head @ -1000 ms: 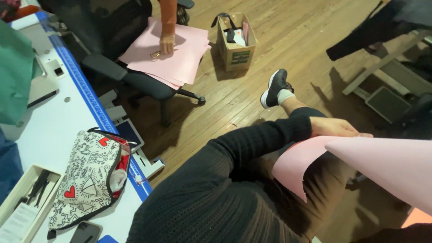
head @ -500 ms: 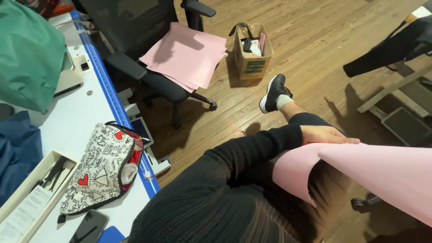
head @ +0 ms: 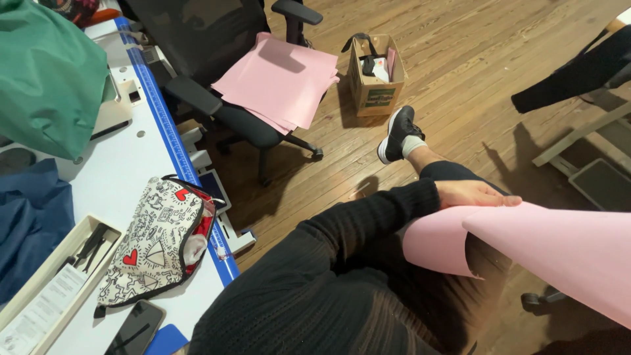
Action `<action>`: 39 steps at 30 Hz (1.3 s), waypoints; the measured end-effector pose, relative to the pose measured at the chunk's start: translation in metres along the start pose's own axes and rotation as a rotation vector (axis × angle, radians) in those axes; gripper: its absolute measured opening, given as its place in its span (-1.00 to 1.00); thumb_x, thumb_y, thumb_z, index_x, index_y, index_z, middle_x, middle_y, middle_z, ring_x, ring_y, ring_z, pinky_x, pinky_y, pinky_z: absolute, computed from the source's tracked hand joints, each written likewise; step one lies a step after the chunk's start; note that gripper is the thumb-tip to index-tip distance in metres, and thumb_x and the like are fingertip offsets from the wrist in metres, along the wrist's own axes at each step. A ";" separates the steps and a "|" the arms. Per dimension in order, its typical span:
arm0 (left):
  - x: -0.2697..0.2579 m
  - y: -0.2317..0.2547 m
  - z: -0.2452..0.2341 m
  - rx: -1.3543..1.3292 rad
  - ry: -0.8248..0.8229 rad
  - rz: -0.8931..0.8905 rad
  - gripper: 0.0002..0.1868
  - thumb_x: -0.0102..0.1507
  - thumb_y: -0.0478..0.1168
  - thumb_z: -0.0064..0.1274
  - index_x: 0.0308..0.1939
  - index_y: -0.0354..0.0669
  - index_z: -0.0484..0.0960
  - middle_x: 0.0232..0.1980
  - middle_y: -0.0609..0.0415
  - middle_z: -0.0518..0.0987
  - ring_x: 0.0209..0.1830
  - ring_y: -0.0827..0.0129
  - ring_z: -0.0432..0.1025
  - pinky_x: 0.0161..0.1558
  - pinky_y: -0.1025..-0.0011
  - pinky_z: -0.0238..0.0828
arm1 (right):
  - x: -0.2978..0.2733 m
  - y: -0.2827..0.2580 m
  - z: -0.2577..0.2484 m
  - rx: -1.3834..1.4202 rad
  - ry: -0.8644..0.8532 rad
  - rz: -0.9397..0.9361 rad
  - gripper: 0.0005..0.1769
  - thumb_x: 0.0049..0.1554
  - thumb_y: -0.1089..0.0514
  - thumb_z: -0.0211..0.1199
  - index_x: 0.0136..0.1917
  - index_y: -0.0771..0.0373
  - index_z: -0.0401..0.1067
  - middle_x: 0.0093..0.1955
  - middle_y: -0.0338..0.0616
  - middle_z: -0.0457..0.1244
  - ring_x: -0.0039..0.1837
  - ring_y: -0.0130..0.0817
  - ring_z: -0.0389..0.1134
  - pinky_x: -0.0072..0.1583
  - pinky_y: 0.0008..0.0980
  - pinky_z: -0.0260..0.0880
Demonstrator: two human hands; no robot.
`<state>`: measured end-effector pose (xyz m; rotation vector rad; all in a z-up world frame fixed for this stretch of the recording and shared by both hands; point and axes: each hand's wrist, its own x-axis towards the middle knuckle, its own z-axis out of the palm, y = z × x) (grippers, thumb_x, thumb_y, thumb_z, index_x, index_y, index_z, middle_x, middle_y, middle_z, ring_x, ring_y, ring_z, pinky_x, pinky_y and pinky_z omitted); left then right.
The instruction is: Marking and precisely cutting or unpicking pink leather material using a specialized hand tool.
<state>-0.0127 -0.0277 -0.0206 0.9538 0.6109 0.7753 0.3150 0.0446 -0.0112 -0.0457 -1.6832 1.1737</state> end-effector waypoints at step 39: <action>-0.030 -0.036 -0.151 0.724 0.702 0.332 -0.57 0.27 0.01 0.20 0.04 -0.24 0.73 -0.01 -0.09 0.67 -0.04 0.25 0.54 0.01 0.28 0.48 | 0.140 -0.025 0.127 0.047 0.195 0.088 -0.38 0.57 -0.17 0.03 0.00 0.48 0.43 -0.35 -0.10 0.19 -0.33 -0.37 0.25 -0.21 -0.44 0.24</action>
